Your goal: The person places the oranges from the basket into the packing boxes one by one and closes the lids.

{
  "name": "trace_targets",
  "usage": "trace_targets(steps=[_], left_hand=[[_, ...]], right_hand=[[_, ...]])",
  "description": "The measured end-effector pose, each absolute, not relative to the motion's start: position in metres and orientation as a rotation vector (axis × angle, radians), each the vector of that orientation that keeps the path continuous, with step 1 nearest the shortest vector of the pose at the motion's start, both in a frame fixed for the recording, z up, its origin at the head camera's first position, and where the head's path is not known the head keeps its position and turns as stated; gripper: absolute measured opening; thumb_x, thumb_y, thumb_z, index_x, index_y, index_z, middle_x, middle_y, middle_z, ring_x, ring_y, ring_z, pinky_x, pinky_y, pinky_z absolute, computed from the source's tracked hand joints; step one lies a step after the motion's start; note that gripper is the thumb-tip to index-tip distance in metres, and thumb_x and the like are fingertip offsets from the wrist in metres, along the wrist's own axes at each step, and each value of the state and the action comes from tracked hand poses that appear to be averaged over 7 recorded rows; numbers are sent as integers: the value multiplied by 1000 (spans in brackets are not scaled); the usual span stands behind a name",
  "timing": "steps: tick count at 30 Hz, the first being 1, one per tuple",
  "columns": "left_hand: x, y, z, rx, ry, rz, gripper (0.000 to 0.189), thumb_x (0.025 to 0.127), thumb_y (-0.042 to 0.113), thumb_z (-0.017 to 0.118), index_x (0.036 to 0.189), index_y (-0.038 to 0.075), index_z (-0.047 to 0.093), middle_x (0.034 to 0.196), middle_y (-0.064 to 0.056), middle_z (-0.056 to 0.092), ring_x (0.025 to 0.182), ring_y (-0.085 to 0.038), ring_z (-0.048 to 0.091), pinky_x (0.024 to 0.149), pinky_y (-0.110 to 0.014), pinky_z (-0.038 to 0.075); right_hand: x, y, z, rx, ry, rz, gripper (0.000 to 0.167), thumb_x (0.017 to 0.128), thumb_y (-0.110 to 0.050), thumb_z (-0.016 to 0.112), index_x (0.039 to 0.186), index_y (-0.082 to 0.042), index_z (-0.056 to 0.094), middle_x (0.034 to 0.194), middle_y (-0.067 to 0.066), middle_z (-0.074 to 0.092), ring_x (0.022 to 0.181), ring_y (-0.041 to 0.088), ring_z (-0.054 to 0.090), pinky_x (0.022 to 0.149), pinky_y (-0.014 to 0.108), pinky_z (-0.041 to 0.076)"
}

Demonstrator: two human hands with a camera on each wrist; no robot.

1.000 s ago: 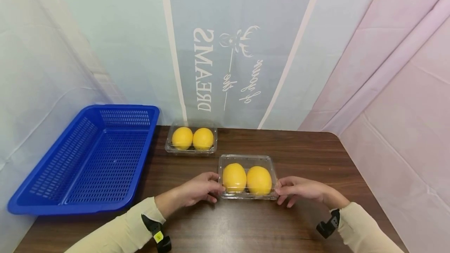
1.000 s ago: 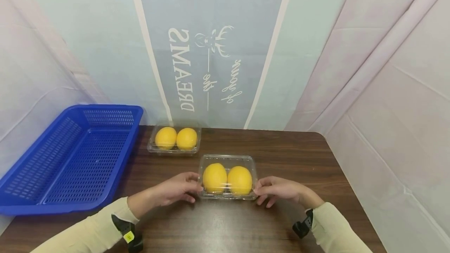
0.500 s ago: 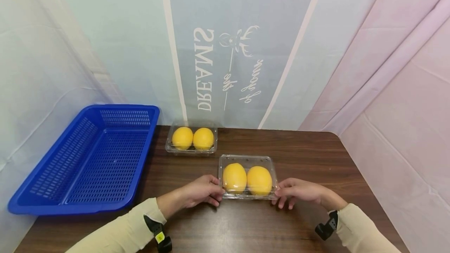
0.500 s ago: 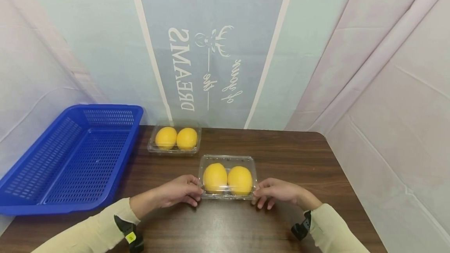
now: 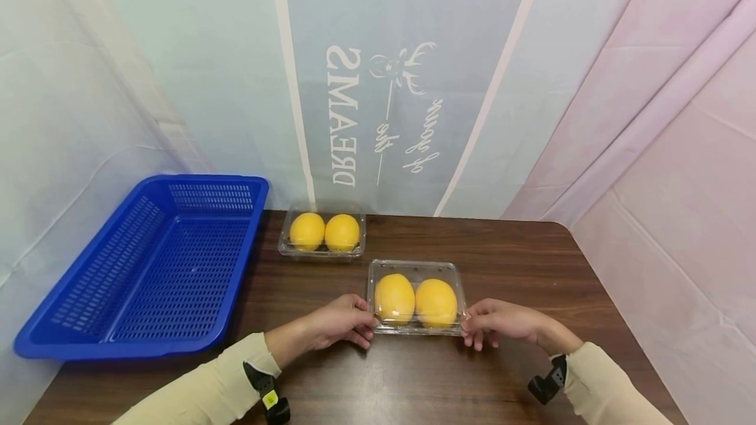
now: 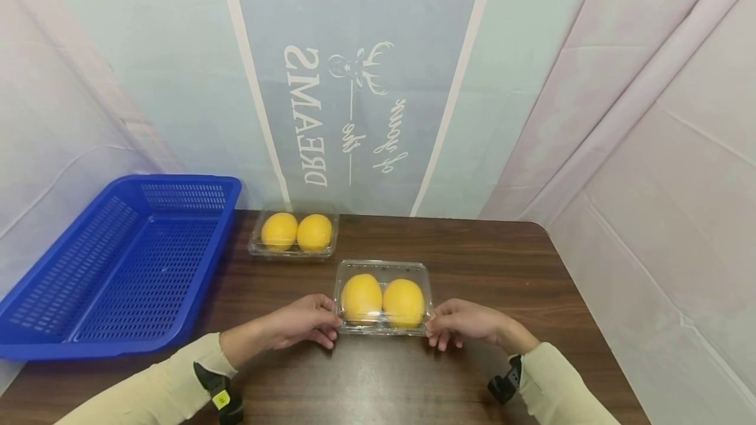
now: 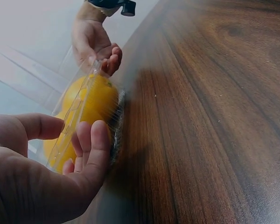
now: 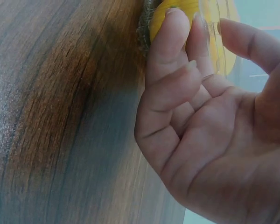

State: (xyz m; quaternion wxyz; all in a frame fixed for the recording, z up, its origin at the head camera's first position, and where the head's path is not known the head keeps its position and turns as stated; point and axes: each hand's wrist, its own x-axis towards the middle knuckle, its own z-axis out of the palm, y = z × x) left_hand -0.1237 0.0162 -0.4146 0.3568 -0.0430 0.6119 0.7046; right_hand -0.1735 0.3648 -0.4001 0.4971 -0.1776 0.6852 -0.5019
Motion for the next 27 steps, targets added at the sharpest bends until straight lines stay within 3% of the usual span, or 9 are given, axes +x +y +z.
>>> trace_targets(steps=[27], left_hand=[[-124, 16, -416, -118, 1588, 1844, 27, 90, -11, 59, 106, -1, 39, 83, -13, 61, 63, -16, 60, 63, -29, 60]], right_hand=[[-170, 364, -400, -464, 1679, -1200, 38, 104, -15, 53, 101, 23, 55, 85, 3, 68, 71, 8, 64, 55, 18, 40]])
